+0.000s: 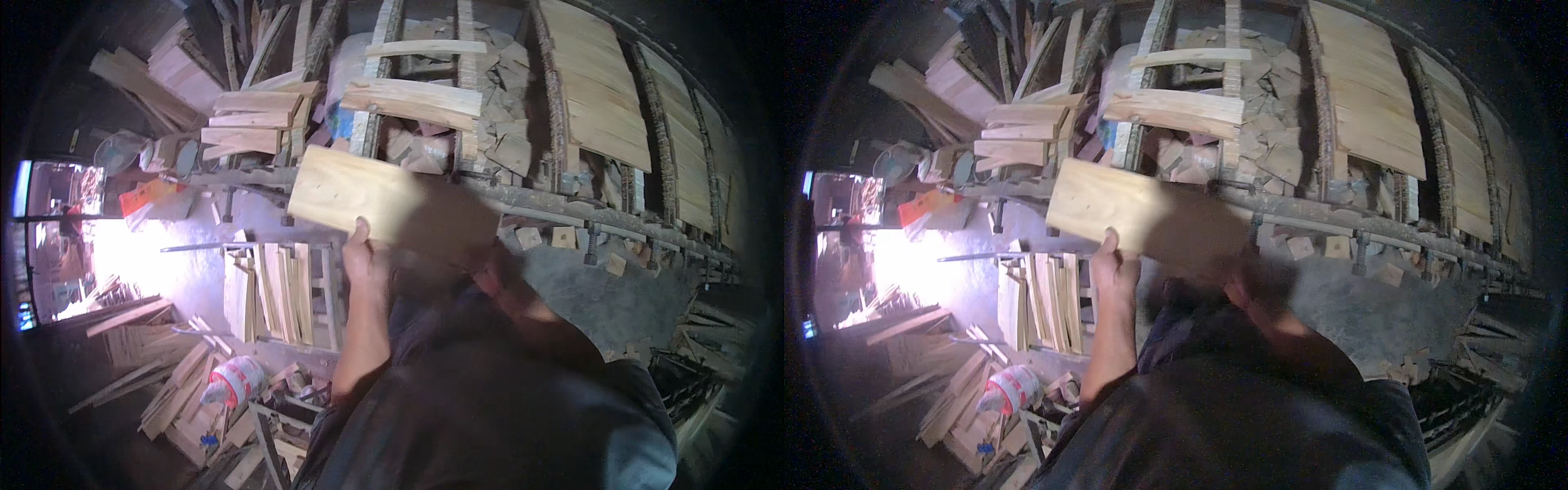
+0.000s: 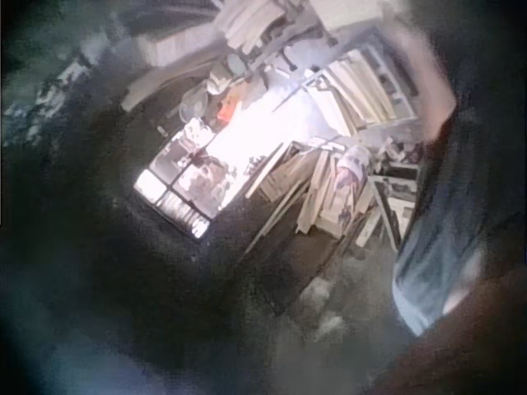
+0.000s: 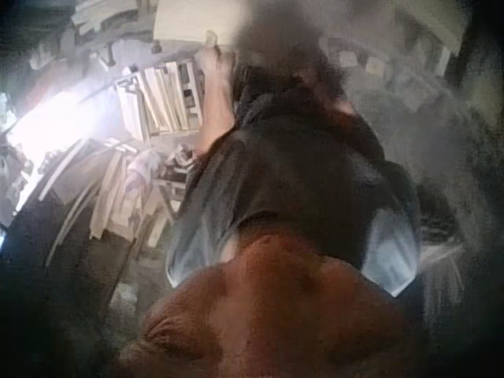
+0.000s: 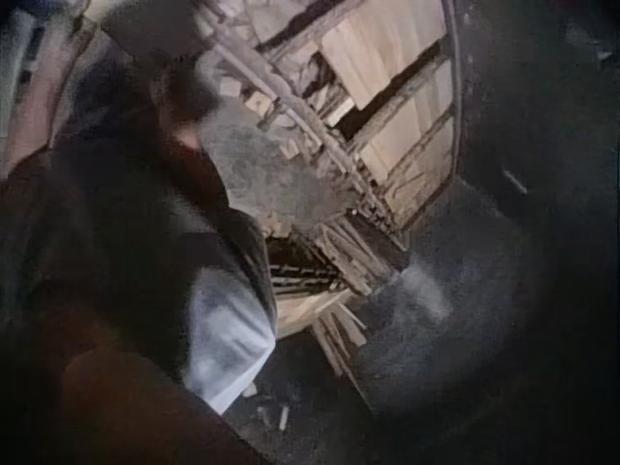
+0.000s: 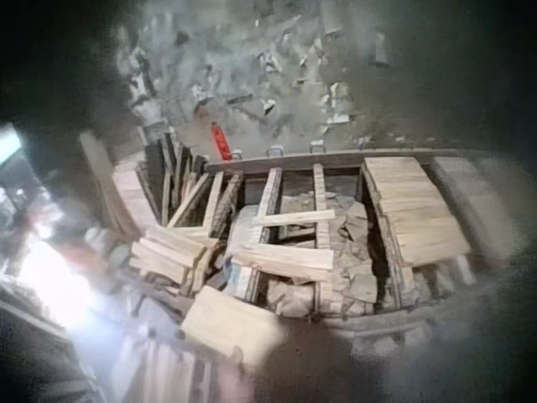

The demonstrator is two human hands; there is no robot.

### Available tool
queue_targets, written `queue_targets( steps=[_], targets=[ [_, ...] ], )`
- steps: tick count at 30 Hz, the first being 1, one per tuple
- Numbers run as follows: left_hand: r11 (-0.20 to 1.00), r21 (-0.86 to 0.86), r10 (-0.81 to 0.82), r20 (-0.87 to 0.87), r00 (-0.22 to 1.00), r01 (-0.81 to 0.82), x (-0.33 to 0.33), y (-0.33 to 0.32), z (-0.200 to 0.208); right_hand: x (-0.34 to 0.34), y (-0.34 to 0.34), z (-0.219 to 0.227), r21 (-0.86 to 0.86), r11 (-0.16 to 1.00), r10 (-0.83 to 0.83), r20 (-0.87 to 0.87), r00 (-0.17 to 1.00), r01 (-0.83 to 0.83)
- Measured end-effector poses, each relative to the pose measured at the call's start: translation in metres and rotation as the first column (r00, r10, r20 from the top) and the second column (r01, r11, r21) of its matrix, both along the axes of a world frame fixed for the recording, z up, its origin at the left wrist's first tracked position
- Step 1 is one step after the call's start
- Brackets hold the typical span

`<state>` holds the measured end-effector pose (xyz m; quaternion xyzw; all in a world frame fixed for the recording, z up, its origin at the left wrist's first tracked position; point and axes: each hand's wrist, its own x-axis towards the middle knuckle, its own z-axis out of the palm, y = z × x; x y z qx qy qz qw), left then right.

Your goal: The person repeatedly picks up wooden planks from a pile on the floor and places them onto a metal rack. They handle the planks one at a time, arranging them in a stack on the rack throughout the clip.

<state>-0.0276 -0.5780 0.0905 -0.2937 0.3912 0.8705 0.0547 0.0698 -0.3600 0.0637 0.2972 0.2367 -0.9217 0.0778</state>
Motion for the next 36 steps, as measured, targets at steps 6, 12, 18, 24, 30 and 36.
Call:
queue_targets(
  steps=[6,12,18,24,30,36],
  targets=[
    [0.949,0.314,0.056,-0.119,0.991,-0.016,-0.058,0.036,-0.002,-0.035,0.046,-0.013,0.447,0.892,0.130,-0.108,0.986,-0.068],
    [0.694,0.545,-0.150,-0.529,0.835,0.470,-0.154,0.027,-0.019,-0.103,0.051,0.078,0.992,-0.123,0.554,0.049,0.831,0.024],
    [0.667,0.522,-0.122,-0.628,0.769,0.532,-0.260,0.053,0.011,-0.189,0.022,0.083,0.579,-0.633,0.638,0.014,0.770,0.514],
    [0.801,0.250,-0.258,-0.677,0.690,0.544,-0.347,0.050,-0.026,-0.250,-0.012,0.076,0.626,-0.666,0.461,-0.085,0.884,0.407],
    [0.699,0.426,-0.218,-0.638,0.738,0.575,-0.392,0.066,-0.024,-0.287,-0.006,0.068,0.625,-0.694,0.374,-0.110,0.921,0.357],
    [0.679,0.460,-0.221,-0.615,0.757,0.572,-0.436,0.096,-0.029,-0.323,0.028,0.057,0.736,-0.569,0.361,-0.179,0.915,0.368]
  ],
)
